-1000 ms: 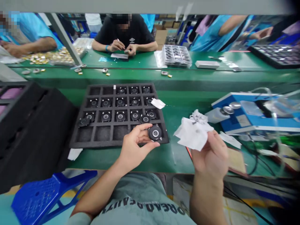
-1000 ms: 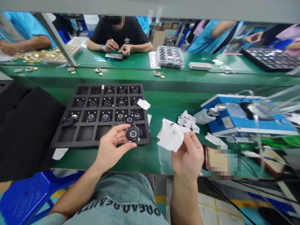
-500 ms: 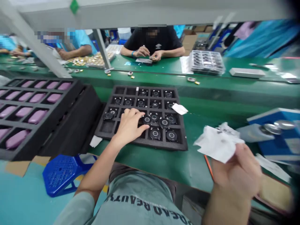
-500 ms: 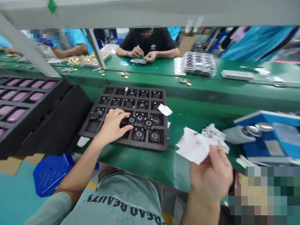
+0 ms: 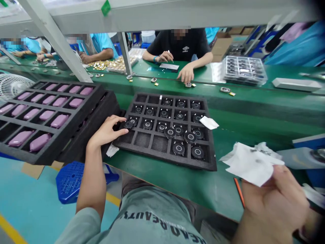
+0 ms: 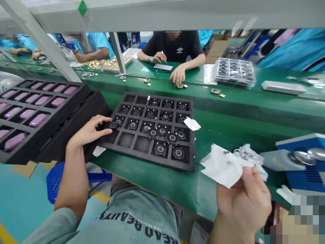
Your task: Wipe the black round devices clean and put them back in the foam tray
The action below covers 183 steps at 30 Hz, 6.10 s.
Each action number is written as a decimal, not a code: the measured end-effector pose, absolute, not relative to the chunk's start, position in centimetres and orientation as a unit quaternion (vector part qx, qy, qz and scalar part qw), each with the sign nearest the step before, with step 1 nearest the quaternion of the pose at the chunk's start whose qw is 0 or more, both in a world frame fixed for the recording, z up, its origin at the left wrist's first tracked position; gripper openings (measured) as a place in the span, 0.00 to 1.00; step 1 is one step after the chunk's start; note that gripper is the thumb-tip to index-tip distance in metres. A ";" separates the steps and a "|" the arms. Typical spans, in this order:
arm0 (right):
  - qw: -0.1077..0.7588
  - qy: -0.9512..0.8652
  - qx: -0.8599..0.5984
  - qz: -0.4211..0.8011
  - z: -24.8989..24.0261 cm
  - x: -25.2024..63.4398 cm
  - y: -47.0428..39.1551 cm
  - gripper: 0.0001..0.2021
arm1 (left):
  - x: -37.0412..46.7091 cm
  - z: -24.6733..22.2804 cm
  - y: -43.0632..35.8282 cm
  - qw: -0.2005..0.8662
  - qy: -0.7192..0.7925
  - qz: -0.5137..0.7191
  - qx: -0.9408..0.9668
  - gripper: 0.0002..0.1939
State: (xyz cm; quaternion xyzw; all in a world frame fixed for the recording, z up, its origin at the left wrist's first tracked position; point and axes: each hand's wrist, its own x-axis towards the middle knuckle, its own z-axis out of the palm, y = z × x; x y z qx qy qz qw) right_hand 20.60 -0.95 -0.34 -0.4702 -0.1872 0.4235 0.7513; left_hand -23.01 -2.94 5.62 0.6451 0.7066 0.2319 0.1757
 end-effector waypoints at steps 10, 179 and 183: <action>0.756 -0.175 -0.478 0.412 -0.9 21.2 -1.3 0.06 | -23.9 4.7 -2.3 0.190 0.692 0.257 0.648 0.26; 0.773 -0.261 -0.460 0.349 -1.2 26.0 0.3 0.15 | 3.9 1.6 1.4 0.755 0.329 0.385 0.417 0.33; 0.774 -0.273 -0.459 0.341 -1.2 25.7 1.0 0.15 | 3.9 1.5 1.4 0.753 0.329 0.389 0.417 0.34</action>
